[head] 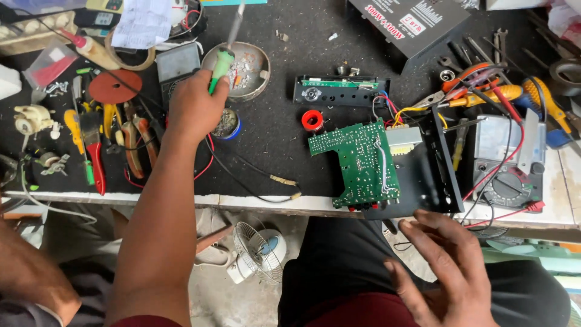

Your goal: Soldering components on a circuit board and reassembling it into the device housing.

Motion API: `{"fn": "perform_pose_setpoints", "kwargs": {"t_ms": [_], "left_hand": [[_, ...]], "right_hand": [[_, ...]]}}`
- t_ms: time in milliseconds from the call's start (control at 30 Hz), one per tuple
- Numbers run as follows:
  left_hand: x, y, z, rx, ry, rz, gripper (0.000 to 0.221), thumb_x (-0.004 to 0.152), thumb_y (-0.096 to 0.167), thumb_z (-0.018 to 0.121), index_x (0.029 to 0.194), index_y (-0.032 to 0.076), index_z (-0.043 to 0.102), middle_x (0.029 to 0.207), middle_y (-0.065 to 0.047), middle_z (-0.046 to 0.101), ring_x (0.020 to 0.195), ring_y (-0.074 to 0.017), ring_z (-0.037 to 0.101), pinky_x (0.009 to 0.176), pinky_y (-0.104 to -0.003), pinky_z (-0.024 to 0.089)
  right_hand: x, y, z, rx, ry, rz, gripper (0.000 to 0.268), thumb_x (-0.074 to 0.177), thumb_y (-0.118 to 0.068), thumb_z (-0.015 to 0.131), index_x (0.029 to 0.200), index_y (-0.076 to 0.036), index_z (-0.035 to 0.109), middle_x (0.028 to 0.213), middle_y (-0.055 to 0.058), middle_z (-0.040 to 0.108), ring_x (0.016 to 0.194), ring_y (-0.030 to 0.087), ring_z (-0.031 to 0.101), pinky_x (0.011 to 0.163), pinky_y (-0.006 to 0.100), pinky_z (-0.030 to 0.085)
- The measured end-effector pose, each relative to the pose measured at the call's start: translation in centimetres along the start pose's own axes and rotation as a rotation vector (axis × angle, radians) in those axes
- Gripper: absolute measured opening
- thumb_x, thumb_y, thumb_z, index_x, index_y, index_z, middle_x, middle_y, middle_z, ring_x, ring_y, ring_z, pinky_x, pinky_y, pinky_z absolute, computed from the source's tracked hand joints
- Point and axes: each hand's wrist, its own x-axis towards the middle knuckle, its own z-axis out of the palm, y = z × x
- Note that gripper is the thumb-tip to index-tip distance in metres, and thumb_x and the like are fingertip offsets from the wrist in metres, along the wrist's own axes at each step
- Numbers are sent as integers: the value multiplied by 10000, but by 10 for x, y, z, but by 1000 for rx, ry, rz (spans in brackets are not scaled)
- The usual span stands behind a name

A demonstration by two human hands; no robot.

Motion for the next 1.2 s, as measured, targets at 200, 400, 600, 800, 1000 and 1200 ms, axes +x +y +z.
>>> {"fn": "perform_pose_setpoints", "kwargs": {"t_ms": [200,400,600,800,1000,1200], "left_hand": [[20,-7,16,262,-26,-57,469,1098,430,462,1059,8,661,980,-282,705,876,-526,655,686,-640,486],[23,-5,21,432,-48,-86,509,1121,473,439,1119,24,678,942,-237,726,826,-467,698,634,-580,528],[24,-7,22,490,-15,-70,456,1053,474,553,1181,45,642,1018,-265,740,910,-509,713,712,-601,544],[-4,13,6,568,201,112,546,999,579,660,1222,80,662,1088,-167,677,982,-403,631,740,-504,521],[-76,120,2,178,312,589,315,995,368,657,1149,105,734,1055,-102,694,986,-357,573,800,-496,434],[-90,156,58,177,-134,614,510,907,248,582,1355,8,621,1255,-197,693,1317,-364,542,1170,-590,165]], "right_hand": [[-6,8,-14,-54,18,18,455,863,-127,736,1297,-18,652,1367,191,539,1255,275,633,1125,365,545],[0,22,-21,-45,4,61,452,880,-128,724,1311,-15,648,1292,166,605,1176,257,640,1024,348,550],[24,36,-14,-87,-52,214,459,902,-198,719,1320,-19,663,1144,93,726,873,145,734,816,285,593],[44,47,6,-141,-208,356,560,901,-350,689,1375,-56,632,1102,77,758,643,182,766,687,348,589],[63,47,20,-115,-301,497,461,927,-354,645,1304,-90,671,1025,36,813,688,232,790,671,390,562],[62,46,28,81,-175,664,394,916,-222,738,1285,-84,729,840,163,794,604,266,773,557,391,610]]}}
